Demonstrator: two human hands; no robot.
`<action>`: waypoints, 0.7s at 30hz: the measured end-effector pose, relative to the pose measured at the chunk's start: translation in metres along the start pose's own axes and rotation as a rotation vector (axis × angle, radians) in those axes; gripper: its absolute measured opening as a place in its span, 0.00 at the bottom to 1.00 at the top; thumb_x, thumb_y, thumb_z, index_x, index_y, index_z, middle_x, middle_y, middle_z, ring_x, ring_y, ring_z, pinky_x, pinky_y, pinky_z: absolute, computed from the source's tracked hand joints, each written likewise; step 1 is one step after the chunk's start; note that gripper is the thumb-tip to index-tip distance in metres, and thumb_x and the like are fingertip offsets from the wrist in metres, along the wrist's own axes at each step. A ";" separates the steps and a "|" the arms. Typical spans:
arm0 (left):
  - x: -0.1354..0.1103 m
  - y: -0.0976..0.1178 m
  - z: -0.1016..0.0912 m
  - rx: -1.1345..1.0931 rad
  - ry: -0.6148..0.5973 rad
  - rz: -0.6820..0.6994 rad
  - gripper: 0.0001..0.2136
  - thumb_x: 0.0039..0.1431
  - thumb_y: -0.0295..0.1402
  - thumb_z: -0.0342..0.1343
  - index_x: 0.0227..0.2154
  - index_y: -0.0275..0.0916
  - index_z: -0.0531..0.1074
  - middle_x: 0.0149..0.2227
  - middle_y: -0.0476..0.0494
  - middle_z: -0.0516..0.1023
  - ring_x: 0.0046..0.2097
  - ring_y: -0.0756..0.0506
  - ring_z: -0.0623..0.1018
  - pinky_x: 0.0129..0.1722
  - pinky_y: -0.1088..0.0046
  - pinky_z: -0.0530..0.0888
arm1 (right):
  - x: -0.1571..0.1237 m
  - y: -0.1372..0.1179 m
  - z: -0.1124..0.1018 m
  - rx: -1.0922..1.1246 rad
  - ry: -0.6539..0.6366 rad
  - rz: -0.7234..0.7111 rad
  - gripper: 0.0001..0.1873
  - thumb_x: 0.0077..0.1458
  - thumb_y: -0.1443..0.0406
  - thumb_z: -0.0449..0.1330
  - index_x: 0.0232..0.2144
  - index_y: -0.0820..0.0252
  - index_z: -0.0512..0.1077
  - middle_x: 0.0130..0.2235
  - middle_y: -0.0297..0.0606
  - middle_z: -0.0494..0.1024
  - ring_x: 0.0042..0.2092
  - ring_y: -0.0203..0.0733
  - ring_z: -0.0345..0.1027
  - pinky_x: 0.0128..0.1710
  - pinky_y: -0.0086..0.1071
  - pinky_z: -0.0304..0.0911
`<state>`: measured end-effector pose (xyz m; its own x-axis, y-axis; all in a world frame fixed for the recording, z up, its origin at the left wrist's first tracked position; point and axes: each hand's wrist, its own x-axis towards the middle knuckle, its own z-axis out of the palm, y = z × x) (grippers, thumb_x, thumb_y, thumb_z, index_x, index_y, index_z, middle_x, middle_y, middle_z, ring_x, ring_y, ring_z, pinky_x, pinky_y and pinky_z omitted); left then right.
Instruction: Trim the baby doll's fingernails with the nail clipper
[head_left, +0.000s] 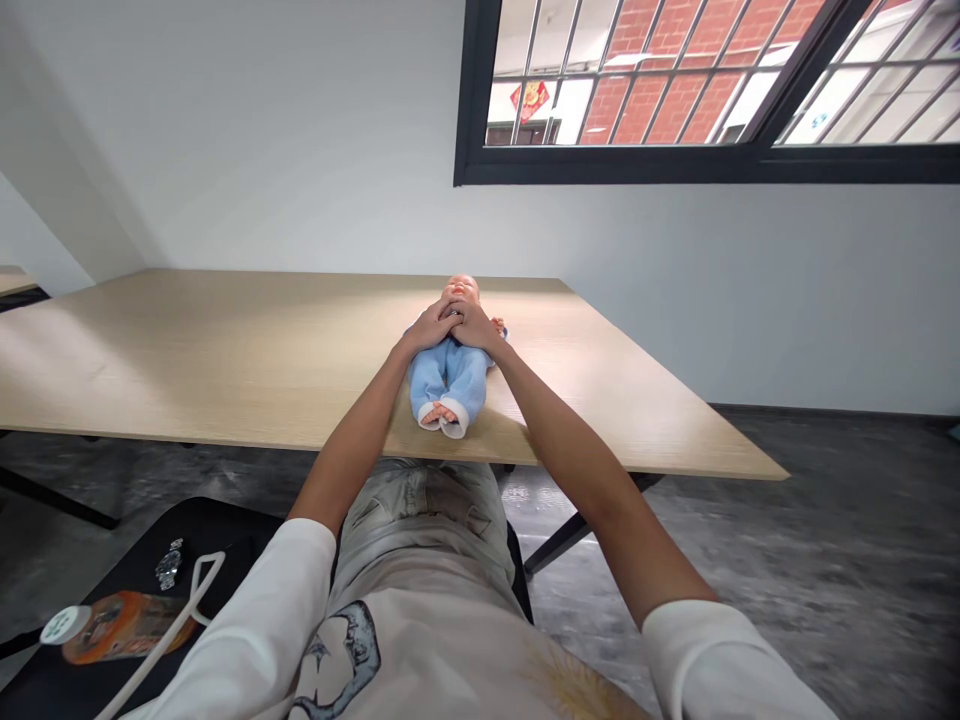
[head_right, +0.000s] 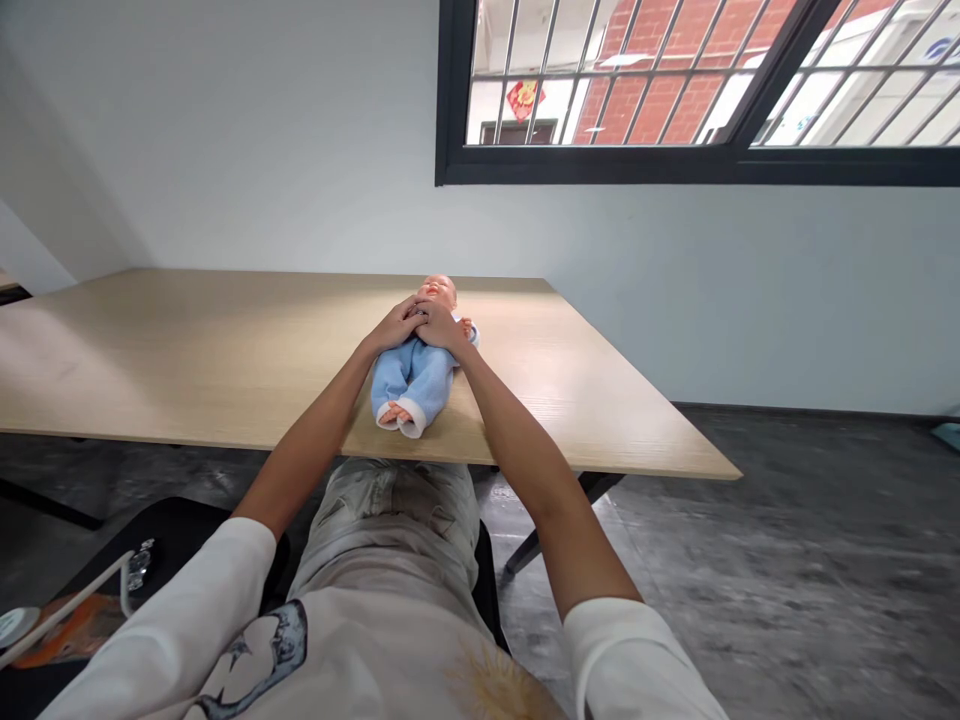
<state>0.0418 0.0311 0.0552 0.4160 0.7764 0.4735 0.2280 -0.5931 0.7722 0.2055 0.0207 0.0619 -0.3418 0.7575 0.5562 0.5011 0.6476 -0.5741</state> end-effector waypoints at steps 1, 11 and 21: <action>0.000 0.001 0.000 -0.003 0.000 0.003 0.24 0.64 0.31 0.59 0.62 0.36 0.79 0.62 0.35 0.85 0.64 0.35 0.82 0.73 0.55 0.74 | 0.000 0.000 0.000 -0.002 0.001 0.001 0.09 0.38 0.67 0.59 0.27 0.52 0.73 0.43 0.45 0.87 0.57 0.63 0.79 0.68 0.60 0.73; -0.003 0.008 0.000 0.009 0.009 -0.017 0.23 0.63 0.31 0.59 0.61 0.35 0.81 0.58 0.36 0.86 0.61 0.35 0.83 0.72 0.54 0.75 | 0.000 -0.002 0.000 0.013 0.002 0.028 0.10 0.37 0.66 0.58 0.28 0.51 0.72 0.41 0.44 0.87 0.51 0.61 0.80 0.63 0.57 0.77; -0.002 0.006 0.001 0.007 0.020 -0.022 0.23 0.63 0.30 0.60 0.61 0.36 0.81 0.56 0.38 0.86 0.58 0.36 0.83 0.71 0.55 0.76 | -0.001 -0.007 -0.001 -0.078 -0.009 0.042 0.10 0.40 0.68 0.58 0.29 0.54 0.75 0.42 0.49 0.87 0.49 0.60 0.80 0.59 0.56 0.77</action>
<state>0.0428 0.0255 0.0585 0.3931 0.7933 0.4650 0.2429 -0.5773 0.7795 0.2031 0.0156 0.0660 -0.3262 0.7845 0.5274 0.5751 0.6075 -0.5479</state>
